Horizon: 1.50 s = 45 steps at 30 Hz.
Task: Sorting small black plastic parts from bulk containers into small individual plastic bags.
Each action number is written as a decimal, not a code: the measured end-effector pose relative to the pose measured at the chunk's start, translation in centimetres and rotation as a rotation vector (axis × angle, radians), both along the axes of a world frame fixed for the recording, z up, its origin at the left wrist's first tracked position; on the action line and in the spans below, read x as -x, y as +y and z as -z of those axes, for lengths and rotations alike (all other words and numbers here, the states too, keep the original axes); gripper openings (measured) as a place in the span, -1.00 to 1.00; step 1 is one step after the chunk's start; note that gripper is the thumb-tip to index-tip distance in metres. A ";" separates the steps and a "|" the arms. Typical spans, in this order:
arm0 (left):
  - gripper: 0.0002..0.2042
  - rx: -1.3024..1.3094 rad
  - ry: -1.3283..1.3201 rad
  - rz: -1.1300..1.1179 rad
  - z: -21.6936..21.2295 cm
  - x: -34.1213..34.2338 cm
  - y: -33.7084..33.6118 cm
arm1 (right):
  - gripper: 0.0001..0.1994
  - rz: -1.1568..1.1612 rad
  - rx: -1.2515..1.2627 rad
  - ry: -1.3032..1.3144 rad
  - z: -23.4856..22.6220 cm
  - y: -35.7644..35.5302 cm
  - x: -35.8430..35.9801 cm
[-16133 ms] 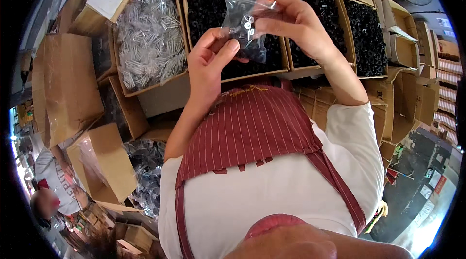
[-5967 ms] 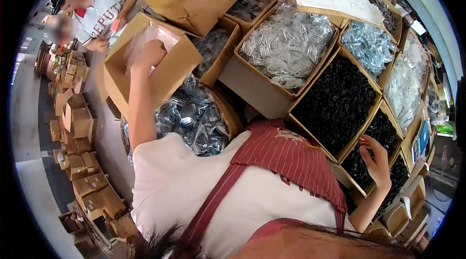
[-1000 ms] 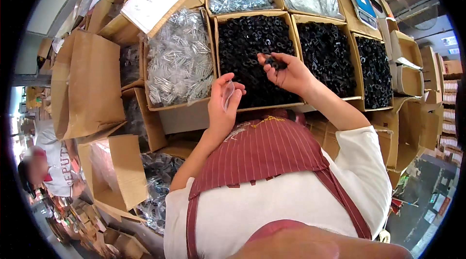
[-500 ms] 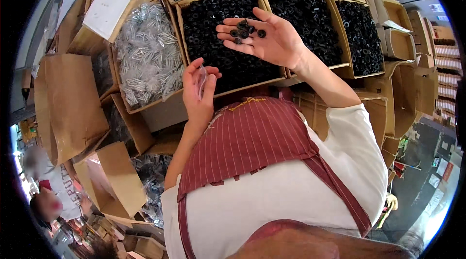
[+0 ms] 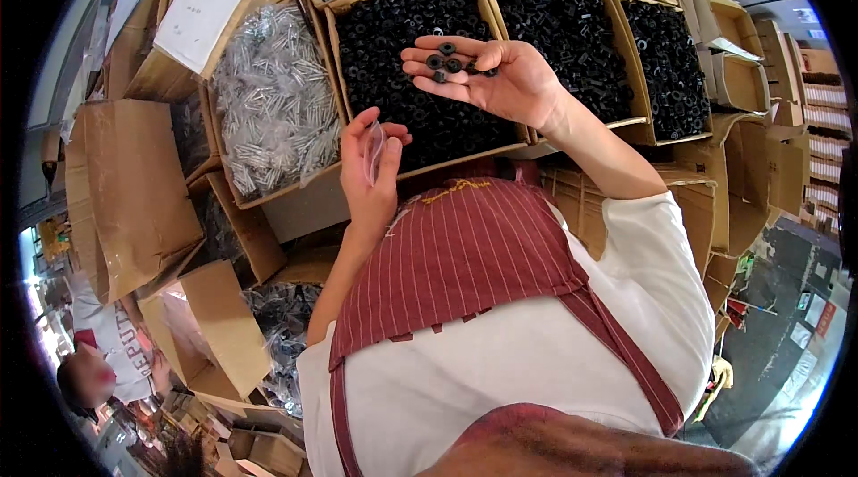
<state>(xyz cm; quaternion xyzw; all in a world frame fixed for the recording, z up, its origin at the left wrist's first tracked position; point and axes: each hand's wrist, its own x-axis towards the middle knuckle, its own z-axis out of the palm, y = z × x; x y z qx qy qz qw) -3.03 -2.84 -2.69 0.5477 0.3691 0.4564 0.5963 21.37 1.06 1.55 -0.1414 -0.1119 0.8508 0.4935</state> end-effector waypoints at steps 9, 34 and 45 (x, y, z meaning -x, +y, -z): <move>-0.66 0.039 0.049 0.021 -0.1 0.2 -0.2 | -0.53 0.031 0.027 -0.254 -0.7 -0.2 0.6; -0.55 0.128 0.267 0.282 -2.9 -4.2 2.4 | -0.70 -0.113 -0.008 -0.302 -1.7 -1.1 0.5; -0.60 0.070 0.097 0.192 -1.7 -3.9 2.0 | -0.57 -0.007 0.068 -0.190 -3.0 -1.4 1.7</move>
